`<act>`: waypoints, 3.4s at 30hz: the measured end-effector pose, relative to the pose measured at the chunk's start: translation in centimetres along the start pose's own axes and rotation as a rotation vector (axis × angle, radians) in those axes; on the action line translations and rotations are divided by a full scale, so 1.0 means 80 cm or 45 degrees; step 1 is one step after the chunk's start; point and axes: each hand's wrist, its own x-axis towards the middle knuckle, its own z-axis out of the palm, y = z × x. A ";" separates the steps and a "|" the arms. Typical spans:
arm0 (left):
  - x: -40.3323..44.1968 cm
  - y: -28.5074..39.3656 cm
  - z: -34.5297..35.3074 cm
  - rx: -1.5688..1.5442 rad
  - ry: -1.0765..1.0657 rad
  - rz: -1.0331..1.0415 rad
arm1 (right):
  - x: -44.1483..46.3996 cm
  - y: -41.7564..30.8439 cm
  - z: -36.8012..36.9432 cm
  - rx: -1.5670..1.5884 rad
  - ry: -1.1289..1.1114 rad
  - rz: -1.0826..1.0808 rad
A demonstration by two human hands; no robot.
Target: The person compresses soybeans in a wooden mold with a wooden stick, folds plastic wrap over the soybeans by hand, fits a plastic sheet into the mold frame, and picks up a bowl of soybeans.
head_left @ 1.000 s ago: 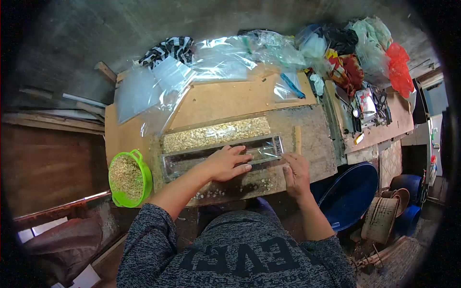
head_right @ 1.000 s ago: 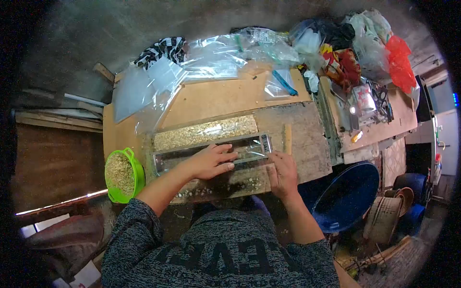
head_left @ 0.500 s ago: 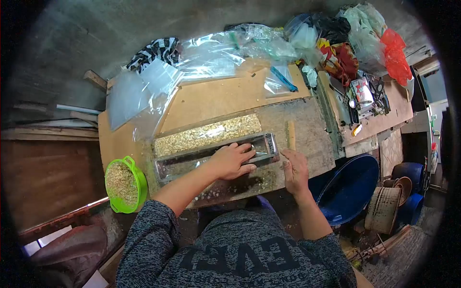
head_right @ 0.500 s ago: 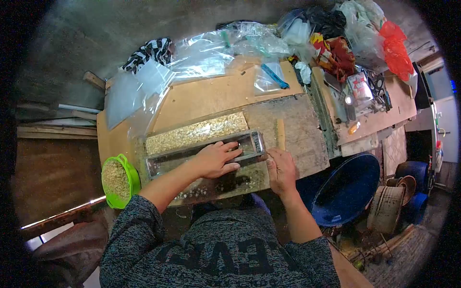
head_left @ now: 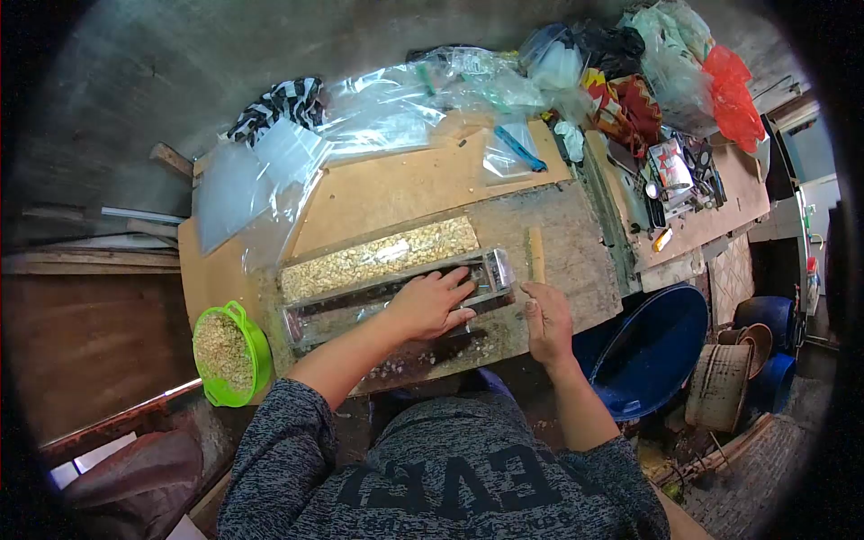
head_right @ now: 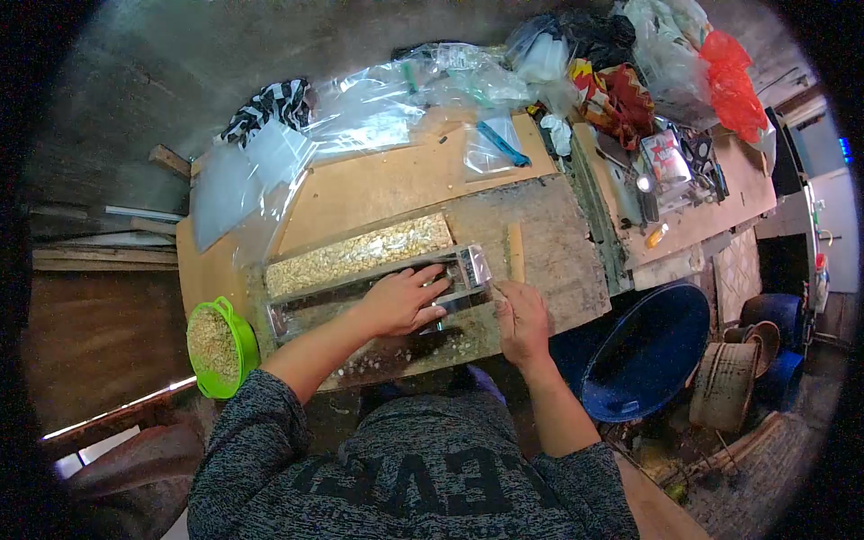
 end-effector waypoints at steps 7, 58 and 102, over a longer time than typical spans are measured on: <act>0.000 0.001 0.005 0.027 0.013 0.004 | 0.022 -0.010 0.023 0.041 0.005 0.224; -0.231 -0.030 0.046 -0.100 0.701 -0.781 | 0.053 -0.073 0.097 -0.448 -0.773 -0.501; -0.237 -0.035 0.038 -0.026 0.510 -1.291 | 0.040 -0.061 0.095 -0.808 -0.490 0.055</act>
